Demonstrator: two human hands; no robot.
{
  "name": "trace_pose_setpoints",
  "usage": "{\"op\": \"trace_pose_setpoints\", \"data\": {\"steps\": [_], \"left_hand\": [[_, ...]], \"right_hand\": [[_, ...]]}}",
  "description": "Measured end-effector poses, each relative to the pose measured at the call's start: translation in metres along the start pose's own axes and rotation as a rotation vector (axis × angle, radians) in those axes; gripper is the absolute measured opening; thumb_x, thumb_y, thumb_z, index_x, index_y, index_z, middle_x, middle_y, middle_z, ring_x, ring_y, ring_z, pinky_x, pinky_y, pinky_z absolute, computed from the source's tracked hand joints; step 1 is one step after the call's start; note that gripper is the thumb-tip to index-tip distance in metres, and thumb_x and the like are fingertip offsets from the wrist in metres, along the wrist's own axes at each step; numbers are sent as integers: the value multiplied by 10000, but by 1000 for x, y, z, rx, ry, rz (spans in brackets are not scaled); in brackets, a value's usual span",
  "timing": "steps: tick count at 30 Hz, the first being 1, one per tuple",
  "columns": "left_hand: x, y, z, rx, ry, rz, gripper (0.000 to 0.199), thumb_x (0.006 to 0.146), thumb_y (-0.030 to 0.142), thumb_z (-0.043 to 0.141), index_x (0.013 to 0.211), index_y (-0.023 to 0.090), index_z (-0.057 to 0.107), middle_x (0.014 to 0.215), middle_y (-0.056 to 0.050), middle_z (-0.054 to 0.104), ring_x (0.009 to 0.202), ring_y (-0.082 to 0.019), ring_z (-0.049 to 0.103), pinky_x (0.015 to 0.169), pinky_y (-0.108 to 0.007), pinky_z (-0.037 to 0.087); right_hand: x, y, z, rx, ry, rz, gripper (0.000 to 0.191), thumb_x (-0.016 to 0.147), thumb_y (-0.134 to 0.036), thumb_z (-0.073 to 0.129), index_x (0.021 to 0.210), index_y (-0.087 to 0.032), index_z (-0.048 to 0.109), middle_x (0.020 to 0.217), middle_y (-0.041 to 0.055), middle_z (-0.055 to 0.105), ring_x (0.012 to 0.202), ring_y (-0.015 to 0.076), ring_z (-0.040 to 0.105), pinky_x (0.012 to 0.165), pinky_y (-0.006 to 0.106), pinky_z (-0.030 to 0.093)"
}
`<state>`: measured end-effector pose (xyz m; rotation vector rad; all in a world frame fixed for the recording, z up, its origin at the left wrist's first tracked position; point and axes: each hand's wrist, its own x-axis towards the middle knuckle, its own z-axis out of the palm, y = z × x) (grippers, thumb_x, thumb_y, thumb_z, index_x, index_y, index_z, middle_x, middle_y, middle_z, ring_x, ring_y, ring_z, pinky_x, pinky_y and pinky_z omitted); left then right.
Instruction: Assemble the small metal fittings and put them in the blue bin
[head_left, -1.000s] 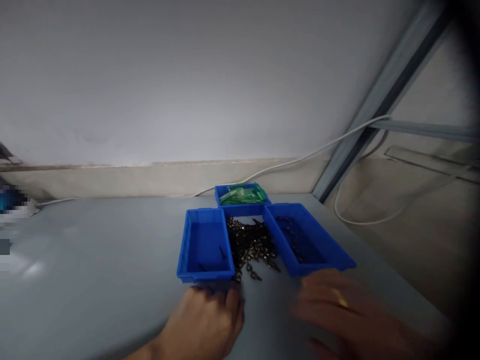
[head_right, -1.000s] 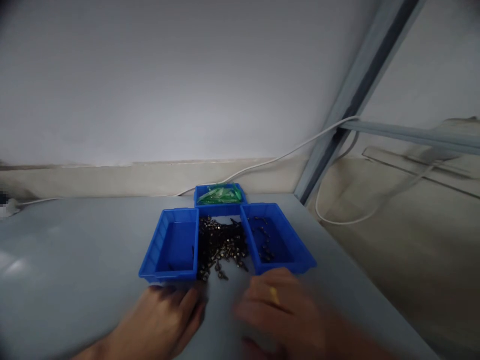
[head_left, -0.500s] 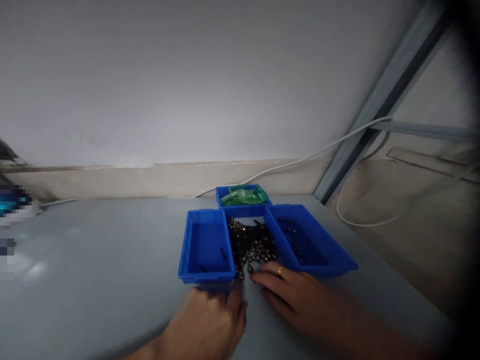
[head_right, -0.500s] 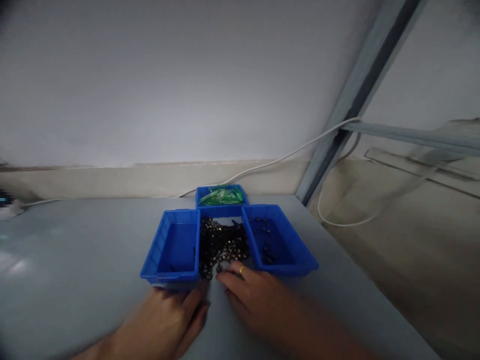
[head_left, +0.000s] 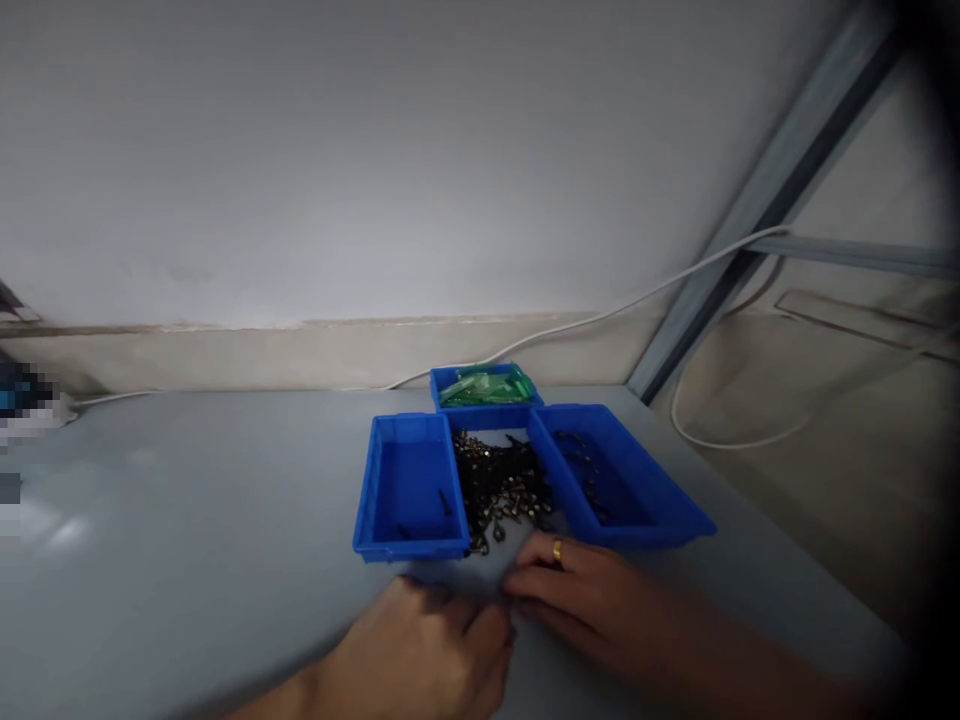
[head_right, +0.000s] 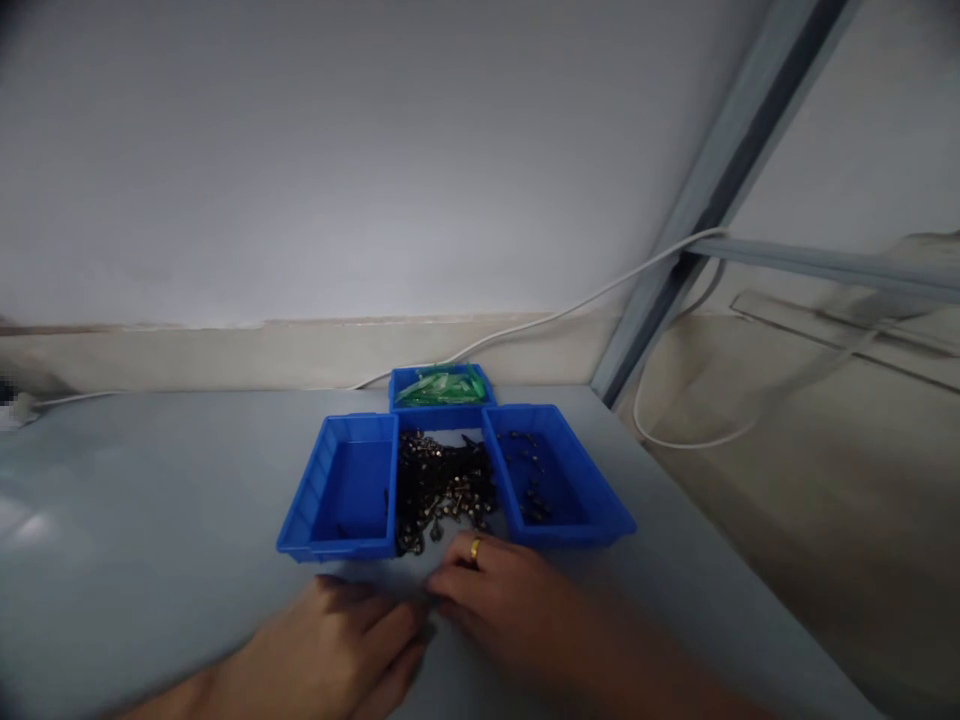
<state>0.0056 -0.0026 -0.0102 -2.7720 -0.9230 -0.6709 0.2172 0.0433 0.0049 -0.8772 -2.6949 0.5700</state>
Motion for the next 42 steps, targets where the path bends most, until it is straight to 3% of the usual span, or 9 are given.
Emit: {"op": "trace_pose_setpoints", "data": {"steps": [3, 11, 18, 24, 34, 39, 42], "left_hand": [[-1, 0, 2, -20, -5, -5, 211, 959, 181, 438, 797, 174, 572, 640, 11, 642, 510, -140, 600, 494, -254, 444], [0, -1, 1, -120, -46, -52, 263, 977, 251, 451, 817, 162, 640, 673, -3, 677, 540, -132, 624, 523, -246, 473], [4, 1, -2, -252, -135, -116, 234, 933, 325, 565, 768, 173, 631, 610, 29, 646, 517, -125, 604, 479, -224, 444], [2, 1, 2, -285, -92, -156, 219, 940, 309, 572, 772, 176, 617, 579, 32, 624, 501, -110, 593, 501, -200, 446], [2, 0, 8, -318, 22, -153, 338, 981, 244, 412, 690, 173, 570, 514, 19, 590, 425, -100, 564, 412, -200, 379], [5, -2, 0, -339, 88, -169, 393, 1011, 258, 346, 702, 172, 573, 555, 16, 608, 450, -109, 576, 426, -225, 380], [5, -2, -6, -287, 70, -150, 415, 1026, 248, 335, 698, 167, 576, 573, 6, 618, 469, -115, 584, 463, -233, 407]], "right_hand": [[0, -1, -2, 104, -45, -9, 229, 913, -133, 499, 889, -201, 717, 919, 42, 684, 844, 149, 661, 758, 243, 541], [0, -6, -7, 184, -1, 34, 180, 891, -140, 529, 870, -199, 698, 880, 35, 663, 812, 148, 652, 765, 263, 533], [3, -23, -8, 307, 113, 147, 88, 780, -155, 636, 722, -222, 638, 753, -17, 640, 678, 133, 623, 636, 222, 506], [4, -27, -5, 470, 110, 285, 70, 748, -189, 643, 683, -194, 616, 726, -8, 641, 689, 142, 613, 631, 240, 492], [1, -24, 2, 440, 206, 207, 165, 761, -266, 682, 660, -221, 560, 683, -27, 605, 637, 143, 598, 595, 244, 494], [2, -26, -4, 350, 164, 267, 44, 795, -245, 620, 759, -227, 600, 712, -23, 651, 647, 157, 622, 571, 244, 493], [1, -25, -6, 310, 88, 250, 100, 853, -245, 560, 814, -213, 646, 769, -3, 694, 720, 165, 649, 649, 260, 500]]}}
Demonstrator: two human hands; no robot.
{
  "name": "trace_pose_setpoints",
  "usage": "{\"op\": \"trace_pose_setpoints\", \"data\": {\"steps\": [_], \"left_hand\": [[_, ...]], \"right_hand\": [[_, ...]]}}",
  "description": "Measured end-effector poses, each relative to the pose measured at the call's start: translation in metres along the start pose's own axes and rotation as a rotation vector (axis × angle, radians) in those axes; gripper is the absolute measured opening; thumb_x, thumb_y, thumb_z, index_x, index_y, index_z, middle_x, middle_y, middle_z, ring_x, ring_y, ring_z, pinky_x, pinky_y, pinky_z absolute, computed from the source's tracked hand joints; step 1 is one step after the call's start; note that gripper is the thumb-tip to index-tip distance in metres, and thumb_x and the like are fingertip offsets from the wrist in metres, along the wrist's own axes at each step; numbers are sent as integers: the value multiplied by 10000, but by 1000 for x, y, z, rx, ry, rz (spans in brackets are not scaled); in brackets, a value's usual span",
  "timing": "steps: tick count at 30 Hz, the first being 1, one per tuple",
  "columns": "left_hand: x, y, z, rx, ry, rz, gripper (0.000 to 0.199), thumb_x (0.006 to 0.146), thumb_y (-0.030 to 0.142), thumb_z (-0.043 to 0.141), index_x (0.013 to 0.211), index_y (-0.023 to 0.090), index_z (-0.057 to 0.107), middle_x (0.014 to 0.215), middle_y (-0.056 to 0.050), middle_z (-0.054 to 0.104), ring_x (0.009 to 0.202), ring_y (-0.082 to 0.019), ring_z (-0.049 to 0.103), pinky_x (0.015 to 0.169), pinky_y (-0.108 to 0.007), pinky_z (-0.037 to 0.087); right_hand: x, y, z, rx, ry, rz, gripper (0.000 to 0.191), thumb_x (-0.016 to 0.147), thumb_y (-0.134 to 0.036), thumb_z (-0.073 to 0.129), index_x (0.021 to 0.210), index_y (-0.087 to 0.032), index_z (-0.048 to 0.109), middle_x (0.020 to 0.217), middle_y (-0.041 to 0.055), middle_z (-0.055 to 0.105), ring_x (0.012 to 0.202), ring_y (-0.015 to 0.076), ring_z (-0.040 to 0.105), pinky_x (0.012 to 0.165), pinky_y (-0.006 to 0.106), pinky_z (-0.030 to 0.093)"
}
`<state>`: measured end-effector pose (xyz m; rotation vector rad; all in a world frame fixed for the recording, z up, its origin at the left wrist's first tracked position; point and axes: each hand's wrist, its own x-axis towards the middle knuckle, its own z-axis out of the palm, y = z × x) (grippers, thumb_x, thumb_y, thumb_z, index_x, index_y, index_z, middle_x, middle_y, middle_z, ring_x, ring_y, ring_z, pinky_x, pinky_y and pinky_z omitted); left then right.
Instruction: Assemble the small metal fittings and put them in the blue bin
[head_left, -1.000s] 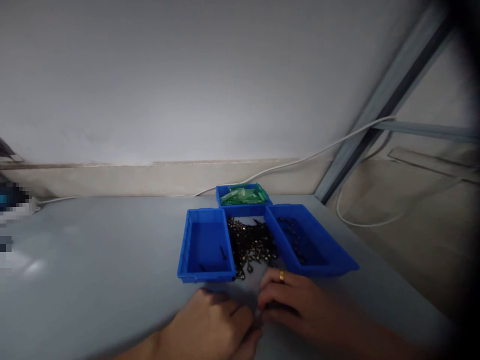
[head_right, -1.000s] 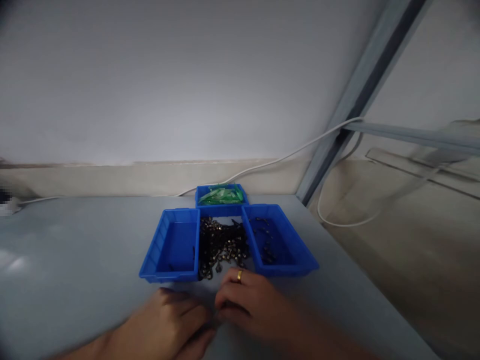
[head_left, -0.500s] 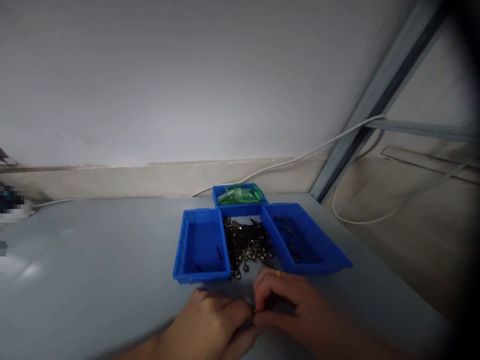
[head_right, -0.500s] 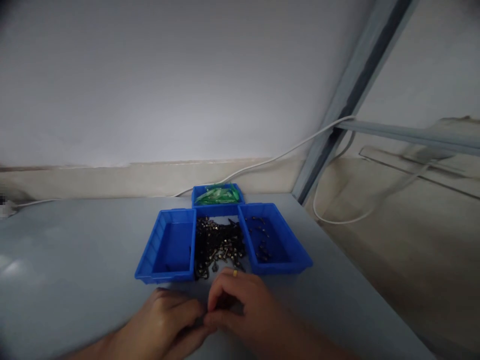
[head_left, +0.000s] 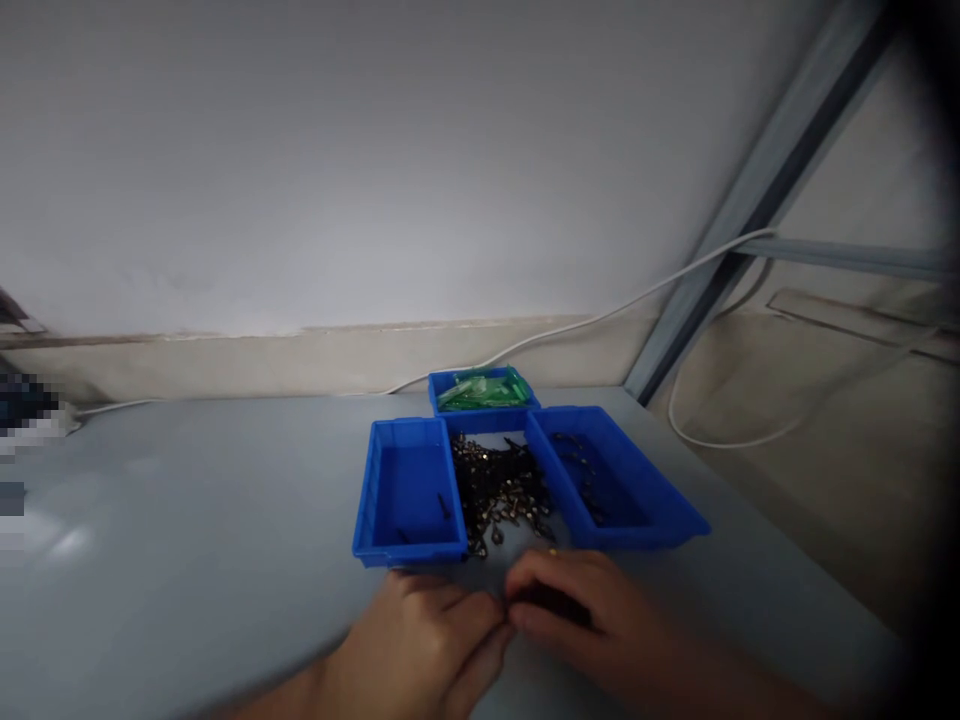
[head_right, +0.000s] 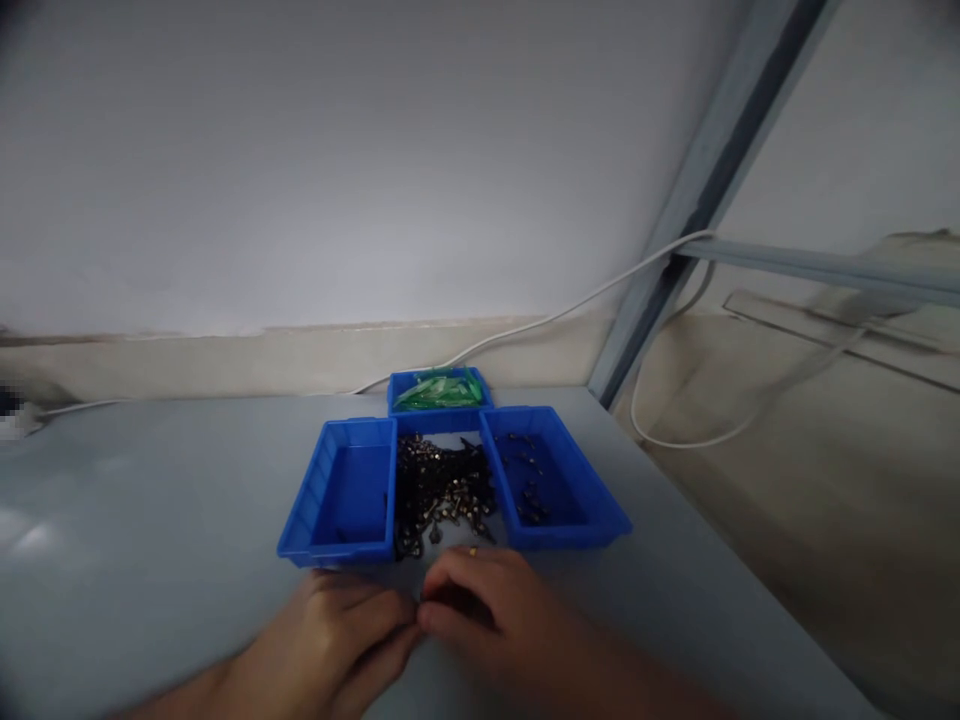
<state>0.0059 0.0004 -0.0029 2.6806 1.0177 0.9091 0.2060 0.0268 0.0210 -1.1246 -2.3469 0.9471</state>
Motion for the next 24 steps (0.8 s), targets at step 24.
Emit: {"op": "trace_pose_setpoints", "data": {"steps": [24], "left_hand": [[0, 1, -5, -6, -76, 40, 352, 1010, 195, 347, 738, 173, 569, 597, 13, 583, 496, -119, 538, 499, -238, 407]], "right_hand": [[2, -3, -10, -84, -157, 34, 228, 909, -227, 478, 729, -205, 616, 752, 4, 654, 753, 155, 614, 738, 280, 488]]}}
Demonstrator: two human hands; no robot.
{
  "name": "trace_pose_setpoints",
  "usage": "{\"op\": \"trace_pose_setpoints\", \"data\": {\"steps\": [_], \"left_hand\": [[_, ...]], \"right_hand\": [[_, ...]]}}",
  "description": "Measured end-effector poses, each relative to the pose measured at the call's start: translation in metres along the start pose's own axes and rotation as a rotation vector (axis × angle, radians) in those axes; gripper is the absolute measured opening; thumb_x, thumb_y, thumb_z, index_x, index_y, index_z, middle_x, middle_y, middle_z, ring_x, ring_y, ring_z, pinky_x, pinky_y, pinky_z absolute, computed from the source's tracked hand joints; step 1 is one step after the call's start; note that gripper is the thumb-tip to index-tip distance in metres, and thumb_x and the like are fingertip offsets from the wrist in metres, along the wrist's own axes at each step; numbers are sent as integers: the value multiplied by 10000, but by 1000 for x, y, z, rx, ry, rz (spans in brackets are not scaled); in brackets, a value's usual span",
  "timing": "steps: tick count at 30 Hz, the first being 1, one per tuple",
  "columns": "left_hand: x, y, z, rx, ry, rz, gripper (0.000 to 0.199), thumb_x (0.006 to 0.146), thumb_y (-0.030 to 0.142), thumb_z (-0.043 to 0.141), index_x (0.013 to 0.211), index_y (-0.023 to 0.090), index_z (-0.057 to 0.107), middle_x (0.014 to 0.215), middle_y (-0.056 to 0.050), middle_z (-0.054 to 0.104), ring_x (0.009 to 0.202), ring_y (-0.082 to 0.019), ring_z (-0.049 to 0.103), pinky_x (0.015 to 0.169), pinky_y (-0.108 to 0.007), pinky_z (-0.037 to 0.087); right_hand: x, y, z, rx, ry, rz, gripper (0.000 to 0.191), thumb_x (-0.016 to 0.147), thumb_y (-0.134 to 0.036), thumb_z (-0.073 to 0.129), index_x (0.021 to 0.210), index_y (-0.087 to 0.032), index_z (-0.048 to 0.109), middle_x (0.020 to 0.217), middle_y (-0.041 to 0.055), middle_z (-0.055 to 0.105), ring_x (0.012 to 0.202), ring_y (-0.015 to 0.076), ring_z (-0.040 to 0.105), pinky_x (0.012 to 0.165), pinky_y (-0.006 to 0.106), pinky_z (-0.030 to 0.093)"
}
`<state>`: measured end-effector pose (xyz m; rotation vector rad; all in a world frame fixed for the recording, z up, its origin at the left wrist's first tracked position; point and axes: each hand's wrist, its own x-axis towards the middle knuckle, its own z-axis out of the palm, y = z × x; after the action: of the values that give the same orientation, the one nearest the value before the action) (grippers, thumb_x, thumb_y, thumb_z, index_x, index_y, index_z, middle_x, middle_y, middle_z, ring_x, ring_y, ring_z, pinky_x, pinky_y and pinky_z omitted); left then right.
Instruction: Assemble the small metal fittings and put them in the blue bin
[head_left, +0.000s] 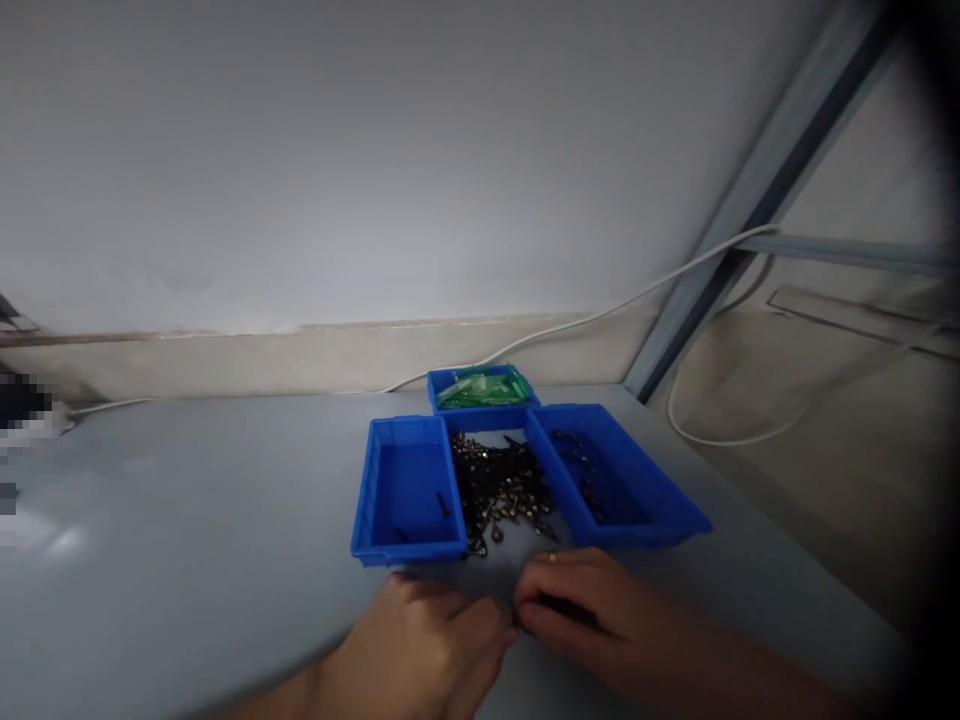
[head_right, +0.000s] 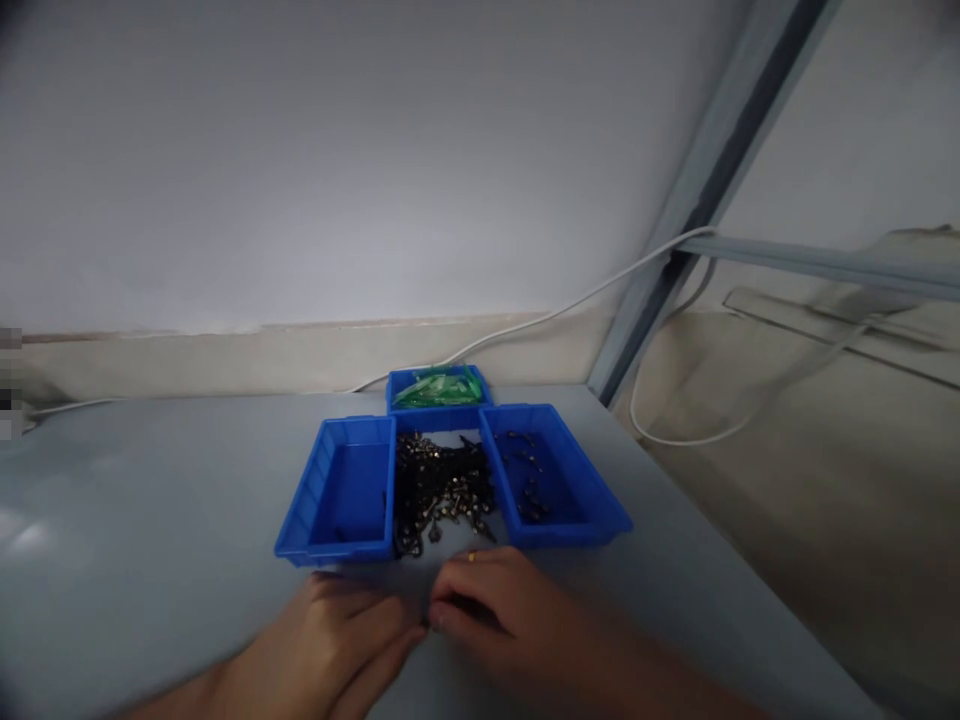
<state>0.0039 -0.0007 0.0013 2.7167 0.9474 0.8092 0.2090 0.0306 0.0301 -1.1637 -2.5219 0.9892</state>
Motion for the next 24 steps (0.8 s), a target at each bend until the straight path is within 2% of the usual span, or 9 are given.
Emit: {"op": "trace_pose_setpoints", "data": {"steps": [4, 8, 13, 18, 24], "left_hand": [[-2, -2, 3, -1, 1, 31, 360, 1021, 210, 321, 763, 175, 570, 602, 18, 580, 491, -117, 525, 513, -242, 404], [0, -3, 2, 8, -28, 4, 360, 1015, 206, 340, 719, 172, 542, 603, 15, 584, 498, -113, 533, 490, -236, 384], [5, -2, -4, 4, -8, 25, 382, 1021, 202, 302, 712, 171, 523, 599, 11, 580, 484, -118, 512, 476, -240, 369], [4, -2, -4, -7, -4, 7, 361, 1017, 197, 303, 735, 171, 527, 628, 4, 604, 503, -120, 544, 495, -235, 384], [3, -3, -3, -38, -6, -39, 337, 1014, 192, 320, 756, 168, 536, 658, -7, 631, 541, -129, 585, 514, -235, 396]], "right_hand": [[0, 0, -1, 8, -22, 44, 104, 848, -193, 542, 798, -208, 632, 810, 7, 669, 800, 163, 616, 738, 276, 479], [0, 0, -2, 25, -73, -5, 182, 905, -243, 483, 823, -206, 641, 842, 19, 671, 828, 166, 622, 737, 279, 480], [2, 2, 1, -12, -1, 10, 95, 844, -232, 545, 817, -209, 633, 812, 20, 674, 786, 181, 629, 740, 296, 486], [1, 8, 6, 6, 105, -55, 57, 785, -236, 586, 812, -245, 636, 815, 1, 679, 768, 194, 645, 711, 286, 502], [0, 6, 0, 38, 56, 10, 159, 852, -322, 568, 946, -239, 666, 914, 22, 711, 861, 206, 646, 768, 305, 489]]}}
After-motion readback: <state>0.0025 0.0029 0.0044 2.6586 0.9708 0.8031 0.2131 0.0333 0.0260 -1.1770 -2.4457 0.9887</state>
